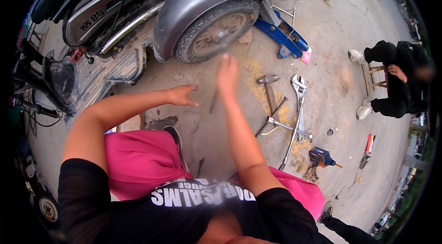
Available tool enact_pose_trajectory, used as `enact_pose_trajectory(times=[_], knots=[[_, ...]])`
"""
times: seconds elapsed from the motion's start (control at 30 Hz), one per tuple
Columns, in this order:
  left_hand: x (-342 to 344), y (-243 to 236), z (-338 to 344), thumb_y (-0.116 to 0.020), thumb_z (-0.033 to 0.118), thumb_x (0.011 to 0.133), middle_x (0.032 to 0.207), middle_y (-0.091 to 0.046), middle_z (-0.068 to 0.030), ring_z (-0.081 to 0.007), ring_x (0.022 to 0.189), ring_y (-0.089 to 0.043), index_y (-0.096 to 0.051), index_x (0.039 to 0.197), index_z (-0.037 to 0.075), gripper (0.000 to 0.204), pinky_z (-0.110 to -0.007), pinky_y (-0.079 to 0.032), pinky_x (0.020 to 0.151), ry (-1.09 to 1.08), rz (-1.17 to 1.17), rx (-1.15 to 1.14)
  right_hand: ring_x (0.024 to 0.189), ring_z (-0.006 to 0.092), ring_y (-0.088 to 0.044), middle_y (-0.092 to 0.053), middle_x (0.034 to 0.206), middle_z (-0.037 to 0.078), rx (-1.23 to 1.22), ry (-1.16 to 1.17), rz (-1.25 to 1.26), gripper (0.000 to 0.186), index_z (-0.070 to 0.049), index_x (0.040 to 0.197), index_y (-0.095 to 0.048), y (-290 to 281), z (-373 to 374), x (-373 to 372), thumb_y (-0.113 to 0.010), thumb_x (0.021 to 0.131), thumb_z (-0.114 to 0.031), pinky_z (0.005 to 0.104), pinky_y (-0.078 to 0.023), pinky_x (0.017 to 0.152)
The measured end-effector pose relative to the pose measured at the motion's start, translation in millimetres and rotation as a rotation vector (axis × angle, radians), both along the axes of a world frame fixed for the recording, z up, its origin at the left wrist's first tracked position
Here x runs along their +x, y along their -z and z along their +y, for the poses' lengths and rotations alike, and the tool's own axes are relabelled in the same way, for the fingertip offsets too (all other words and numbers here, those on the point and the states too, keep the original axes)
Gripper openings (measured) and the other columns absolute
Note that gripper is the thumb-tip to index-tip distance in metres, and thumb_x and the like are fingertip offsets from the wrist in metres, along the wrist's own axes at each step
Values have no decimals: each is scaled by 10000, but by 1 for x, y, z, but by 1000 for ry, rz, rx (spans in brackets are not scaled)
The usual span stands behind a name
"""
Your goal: The person lifts a motorcycle wheel and mounts it onto the rear axle of a scooter. They secure the wheel by hand-tightening a central nut, then use a T-handle wrench to tighten it further. Finally, they use a hammer to tap the wrench handle, applying additional torque to fully secure the wheel.
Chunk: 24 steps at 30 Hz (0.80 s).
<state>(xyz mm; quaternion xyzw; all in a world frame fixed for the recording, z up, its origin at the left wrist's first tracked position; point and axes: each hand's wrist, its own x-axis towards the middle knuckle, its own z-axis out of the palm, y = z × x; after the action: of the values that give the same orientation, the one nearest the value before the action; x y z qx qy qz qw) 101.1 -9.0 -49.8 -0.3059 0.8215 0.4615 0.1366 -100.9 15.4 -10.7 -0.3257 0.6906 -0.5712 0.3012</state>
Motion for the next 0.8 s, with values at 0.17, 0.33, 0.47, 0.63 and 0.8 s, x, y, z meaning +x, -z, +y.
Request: enact_pose_trajectory(times=[0.17, 0.33, 0.47, 0.63, 0.8], knots=[[-11, 17, -9, -756, 439, 804, 1361, -502, -298, -404, 1259, -509, -376, 1431, -41, 876, -413, -406, 1069, 67, -56, -7, 633, 186, -508, -521, 729, 60, -54, -192, -687, 400, -7, 936, -559, 16, -3, -11, -475, 1020, -389, 346, -491, 635], [-7, 29, -11, -771, 439, 783, 1327, -524, -303, -412, 1237, -521, -381, 1426, -41, 892, -415, -412, 1058, 21, -49, 25, 549, 136, -382, -347, 627, -14, -114, -80, -883, 367, -96, 819, -460, 29, -11, -7, -444, 1033, -393, 339, -448, 625], [-5, 37, -6, -763, 441, 784, 1295, -536, -304, -416, 1215, -529, -388, 1421, -37, 880, -418, -422, 1043, 35, -90, 2, 510, 112, -315, -285, 590, -46, -83, -58, -900, 349, -125, 826, -431, 26, -22, -6, -423, 1041, -400, 336, -422, 630], [-1, 46, -6, -741, 427, 802, 1248, -544, -295, -420, 1185, -535, -398, 1410, -35, 837, -422, -432, 1021, 45, -108, -7, 506, 110, -306, -286, 575, -47, -9, -7, -989, 374, -121, 838, -457, 15, -25, 1, -415, 1040, -433, 334, -419, 628], [-8, 53, -5, -714, 402, 827, 1211, -556, -272, -414, 1157, -551, -515, 1281, -22, 653, -438, -446, 988, 92, -260, -34, 699, 187, -513, -487, 829, 86, -23, -84, -939, 468, -59, 1077, -480, 42, -21, 1, -500, 990, -518, 369, -528, 682]])
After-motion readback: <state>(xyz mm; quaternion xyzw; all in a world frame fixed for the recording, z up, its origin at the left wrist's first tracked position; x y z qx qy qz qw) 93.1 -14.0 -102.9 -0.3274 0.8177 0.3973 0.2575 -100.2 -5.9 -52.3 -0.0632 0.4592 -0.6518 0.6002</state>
